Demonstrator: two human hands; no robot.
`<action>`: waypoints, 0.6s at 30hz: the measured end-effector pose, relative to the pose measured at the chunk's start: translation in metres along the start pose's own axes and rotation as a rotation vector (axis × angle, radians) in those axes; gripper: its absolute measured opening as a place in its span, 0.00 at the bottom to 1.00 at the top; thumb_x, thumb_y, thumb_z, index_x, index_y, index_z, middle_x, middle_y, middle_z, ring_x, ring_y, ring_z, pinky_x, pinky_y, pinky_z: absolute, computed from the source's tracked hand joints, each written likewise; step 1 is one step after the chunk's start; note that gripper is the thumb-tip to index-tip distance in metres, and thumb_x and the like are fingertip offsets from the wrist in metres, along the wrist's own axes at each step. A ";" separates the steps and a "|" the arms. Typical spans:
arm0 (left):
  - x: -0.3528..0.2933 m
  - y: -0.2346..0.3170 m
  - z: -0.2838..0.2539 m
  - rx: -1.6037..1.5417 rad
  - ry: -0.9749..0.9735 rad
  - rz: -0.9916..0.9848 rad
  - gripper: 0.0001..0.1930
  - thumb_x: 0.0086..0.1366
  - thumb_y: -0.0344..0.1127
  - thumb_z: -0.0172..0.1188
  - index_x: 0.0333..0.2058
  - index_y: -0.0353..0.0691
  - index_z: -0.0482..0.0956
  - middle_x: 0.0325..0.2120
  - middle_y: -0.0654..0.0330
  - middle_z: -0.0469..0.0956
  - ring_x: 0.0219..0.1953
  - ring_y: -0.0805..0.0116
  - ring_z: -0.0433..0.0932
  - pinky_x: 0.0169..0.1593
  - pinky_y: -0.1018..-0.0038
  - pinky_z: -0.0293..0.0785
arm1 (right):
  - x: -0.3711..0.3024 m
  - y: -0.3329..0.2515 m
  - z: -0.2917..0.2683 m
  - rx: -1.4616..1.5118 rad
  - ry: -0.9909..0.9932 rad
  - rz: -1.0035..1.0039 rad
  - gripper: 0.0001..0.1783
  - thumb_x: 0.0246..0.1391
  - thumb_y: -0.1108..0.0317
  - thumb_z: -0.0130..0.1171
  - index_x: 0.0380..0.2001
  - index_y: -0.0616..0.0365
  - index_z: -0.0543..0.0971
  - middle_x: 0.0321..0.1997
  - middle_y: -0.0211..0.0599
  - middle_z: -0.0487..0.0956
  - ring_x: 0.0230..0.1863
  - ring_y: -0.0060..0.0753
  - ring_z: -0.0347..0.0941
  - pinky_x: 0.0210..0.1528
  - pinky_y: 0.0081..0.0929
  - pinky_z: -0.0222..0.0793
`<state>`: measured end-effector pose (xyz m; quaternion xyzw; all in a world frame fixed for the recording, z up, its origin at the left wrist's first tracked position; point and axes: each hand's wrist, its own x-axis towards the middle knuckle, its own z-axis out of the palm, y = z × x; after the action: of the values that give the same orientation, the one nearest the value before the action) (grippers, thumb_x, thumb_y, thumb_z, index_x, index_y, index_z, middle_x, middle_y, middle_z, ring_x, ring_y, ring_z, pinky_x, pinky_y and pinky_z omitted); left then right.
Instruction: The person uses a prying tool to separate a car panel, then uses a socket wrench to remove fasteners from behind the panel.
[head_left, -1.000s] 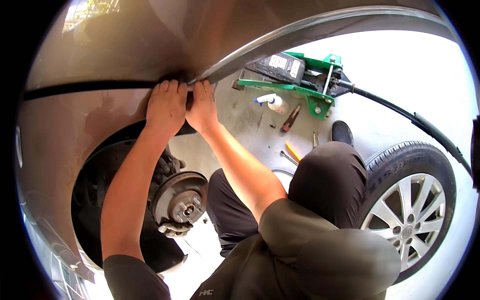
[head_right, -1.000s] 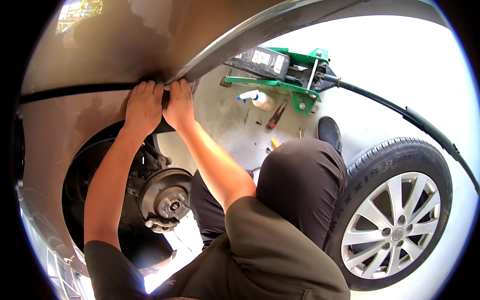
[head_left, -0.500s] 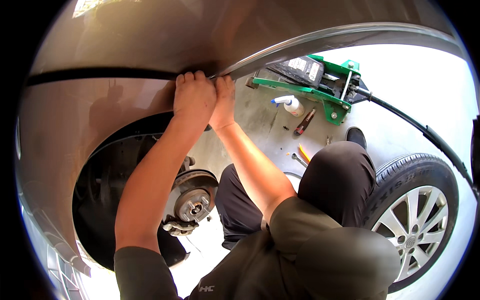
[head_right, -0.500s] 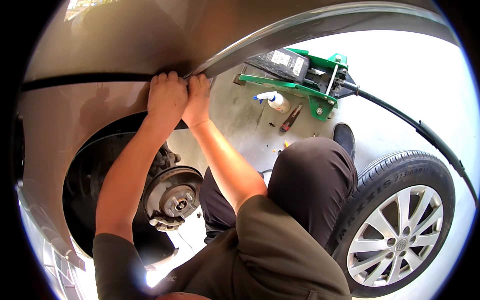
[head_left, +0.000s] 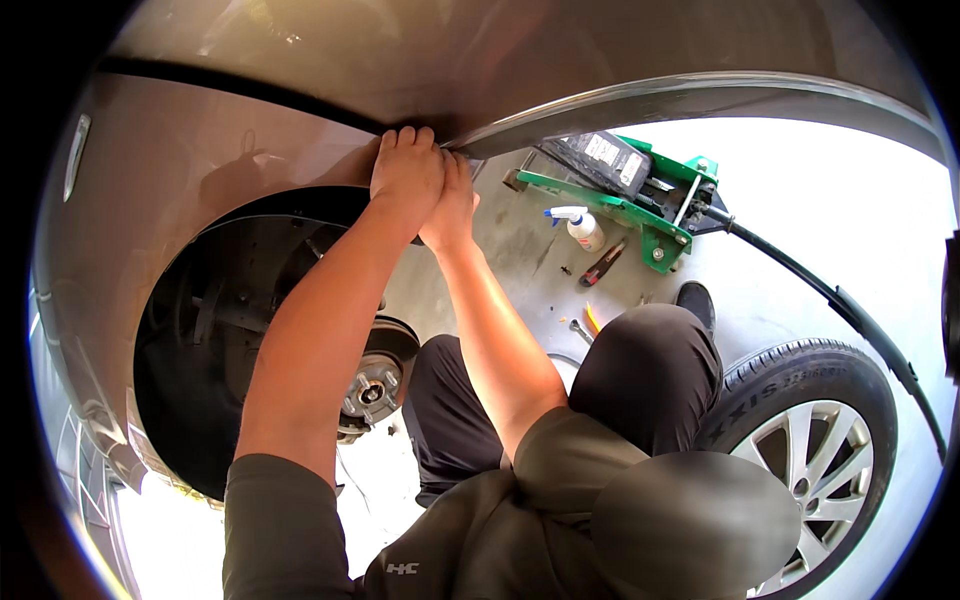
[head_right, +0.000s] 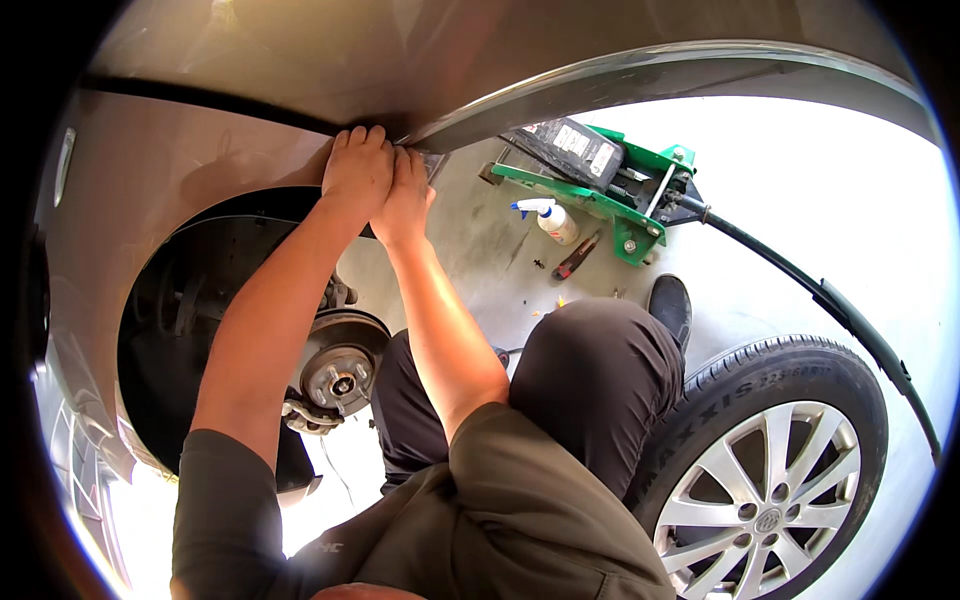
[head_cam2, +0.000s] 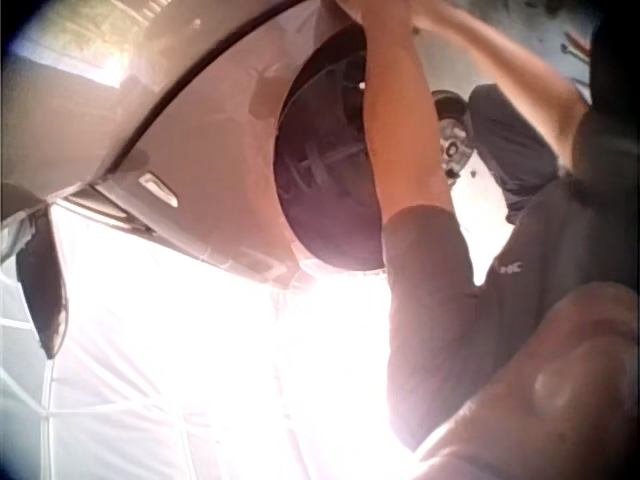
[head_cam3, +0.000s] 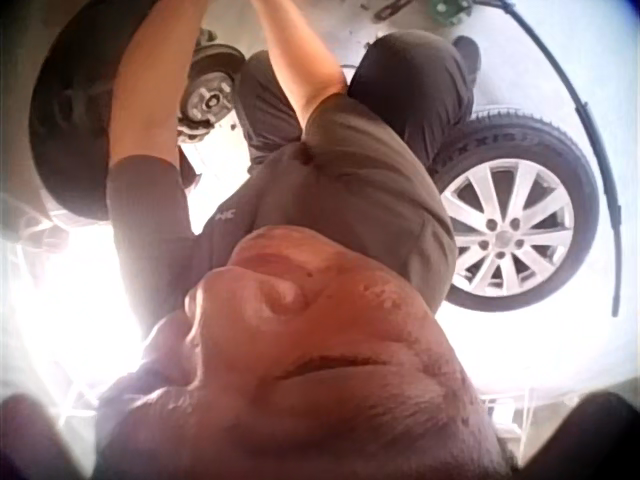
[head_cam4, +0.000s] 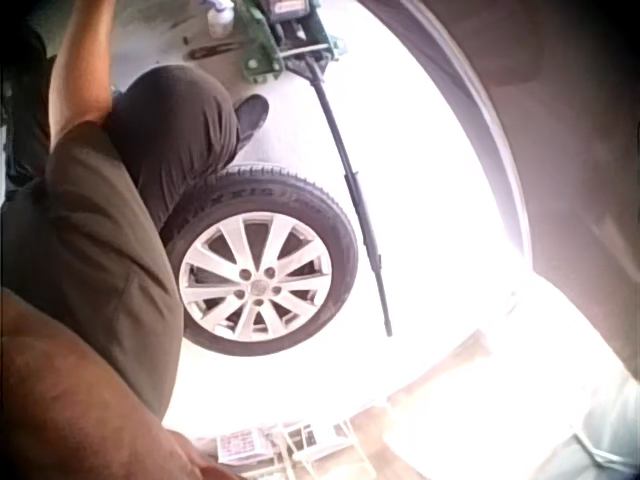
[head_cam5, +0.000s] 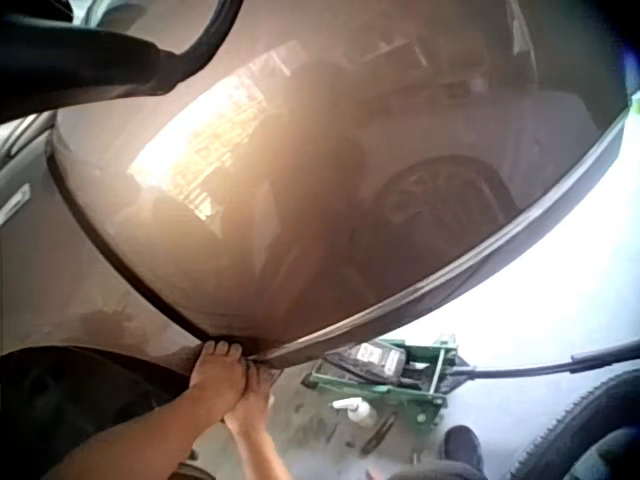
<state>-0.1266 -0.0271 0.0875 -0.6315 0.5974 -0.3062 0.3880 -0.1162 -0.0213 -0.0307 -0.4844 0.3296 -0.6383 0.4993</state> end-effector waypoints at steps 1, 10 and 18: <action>0.001 0.000 -0.001 0.002 -0.025 0.003 0.15 0.64 0.37 0.57 0.47 0.40 0.82 0.49 0.59 0.75 0.55 0.60 0.70 0.60 0.64 0.65 | 0.000 -0.004 -0.001 -0.043 0.006 0.021 0.29 0.55 0.52 0.61 0.56 0.56 0.73 0.60 0.42 0.74 0.62 0.53 0.69 0.59 0.55 0.62; 0.002 0.002 0.006 0.007 0.020 -0.014 0.13 0.65 0.36 0.57 0.45 0.42 0.83 0.49 0.60 0.76 0.56 0.62 0.71 0.60 0.64 0.66 | 0.013 0.000 -0.011 -0.112 -0.133 0.105 0.27 0.53 0.51 0.63 0.52 0.53 0.72 0.57 0.42 0.71 0.61 0.54 0.67 0.54 0.59 0.62; 0.001 0.000 0.012 -0.036 0.080 -0.043 0.11 0.64 0.35 0.56 0.40 0.42 0.85 0.45 0.61 0.77 0.53 0.62 0.72 0.59 0.66 0.67 | 0.017 0.016 0.008 -0.099 -0.051 0.022 0.31 0.44 0.54 0.71 0.46 0.57 0.69 0.53 0.48 0.70 0.58 0.59 0.66 0.54 0.59 0.63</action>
<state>-0.1159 -0.0268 0.0815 -0.6383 0.6043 -0.3287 0.3456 -0.1046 -0.0416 -0.0375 -0.5211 0.3532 -0.6031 0.4899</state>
